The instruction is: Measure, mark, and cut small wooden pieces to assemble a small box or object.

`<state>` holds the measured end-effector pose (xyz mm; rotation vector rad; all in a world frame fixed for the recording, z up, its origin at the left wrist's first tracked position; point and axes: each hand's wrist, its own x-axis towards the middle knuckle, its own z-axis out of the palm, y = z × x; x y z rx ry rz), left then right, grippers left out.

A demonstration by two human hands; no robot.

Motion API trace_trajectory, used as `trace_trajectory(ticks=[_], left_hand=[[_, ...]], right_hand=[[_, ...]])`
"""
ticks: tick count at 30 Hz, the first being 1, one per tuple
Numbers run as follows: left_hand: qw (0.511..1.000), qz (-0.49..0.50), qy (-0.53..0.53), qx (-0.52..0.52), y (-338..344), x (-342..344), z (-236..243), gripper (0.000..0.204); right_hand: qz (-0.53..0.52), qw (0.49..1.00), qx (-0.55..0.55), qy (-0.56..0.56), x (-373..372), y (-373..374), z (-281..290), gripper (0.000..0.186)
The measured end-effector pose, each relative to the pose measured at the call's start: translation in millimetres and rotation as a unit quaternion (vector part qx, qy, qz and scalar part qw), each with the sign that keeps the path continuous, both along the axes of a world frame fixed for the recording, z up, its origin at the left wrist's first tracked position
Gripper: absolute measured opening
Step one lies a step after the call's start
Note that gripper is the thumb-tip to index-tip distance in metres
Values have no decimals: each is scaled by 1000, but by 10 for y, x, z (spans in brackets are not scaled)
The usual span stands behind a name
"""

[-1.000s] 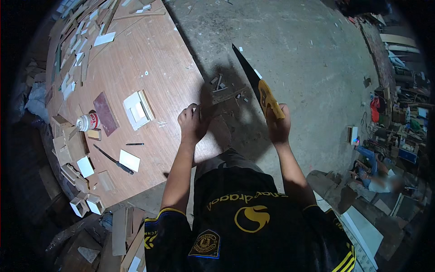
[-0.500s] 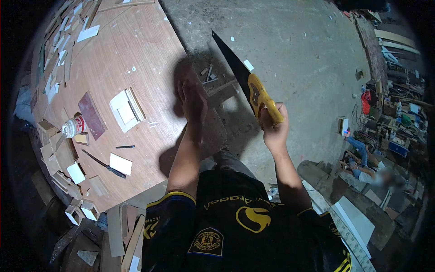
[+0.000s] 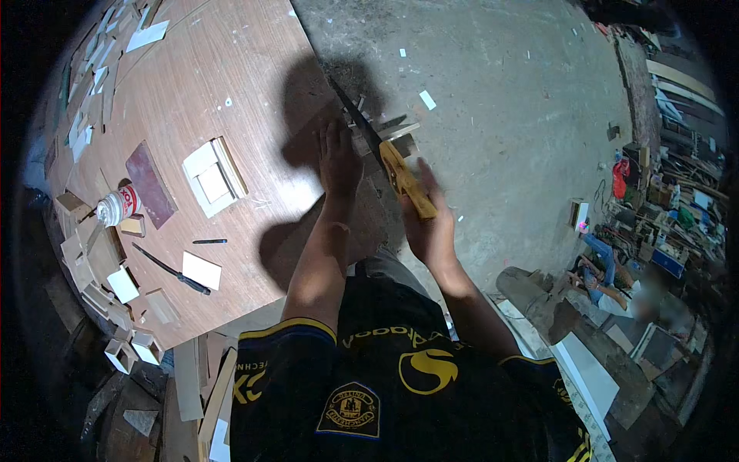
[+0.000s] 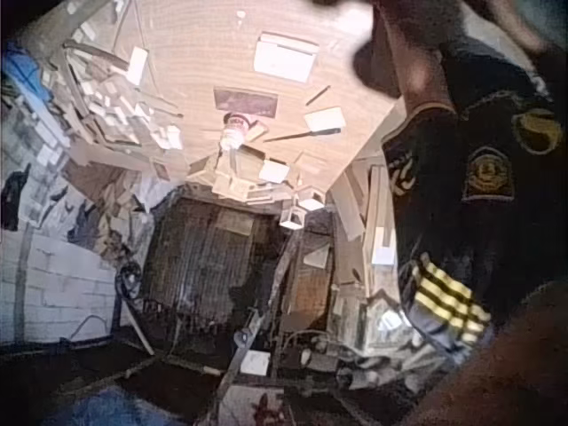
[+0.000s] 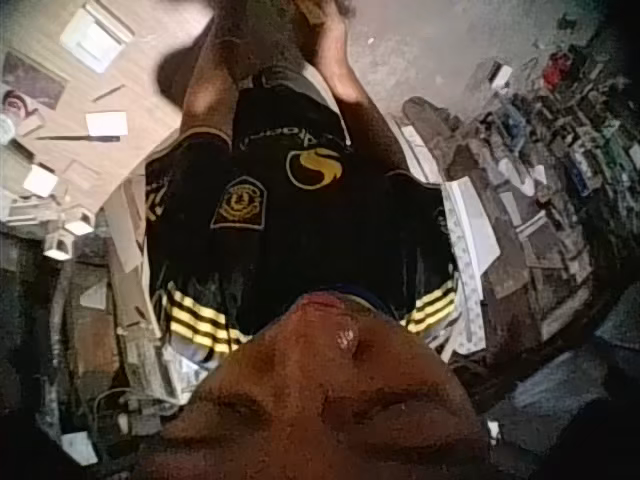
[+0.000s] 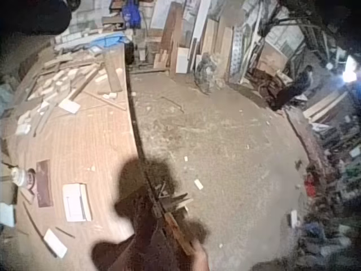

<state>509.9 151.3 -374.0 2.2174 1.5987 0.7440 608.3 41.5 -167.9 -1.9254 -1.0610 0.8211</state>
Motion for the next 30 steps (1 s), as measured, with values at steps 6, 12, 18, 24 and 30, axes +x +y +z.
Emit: trace_trajectory(ticks=[6,12,18,24,30], left_hand=[[1000,-1,-24,-2,69,27,79,42],[1000,18,-10,-5,82,52,115,44],[999,0,-41,6,87,69,191,44],[999,1,-43,8,66,33,192,42],[1000,-11,-14,-7,92,36,199,34]], right_hand=[[37,999,-30,-10,2,-68,-221,45],[29,999,-28,-5,-61,-59,-220,43],[16,999,-44,14,-74,-37,-163,44],[12,998,-61,11,-139,-32,-98,43],[31,997,-63,6,-58,-44,-148,48]])
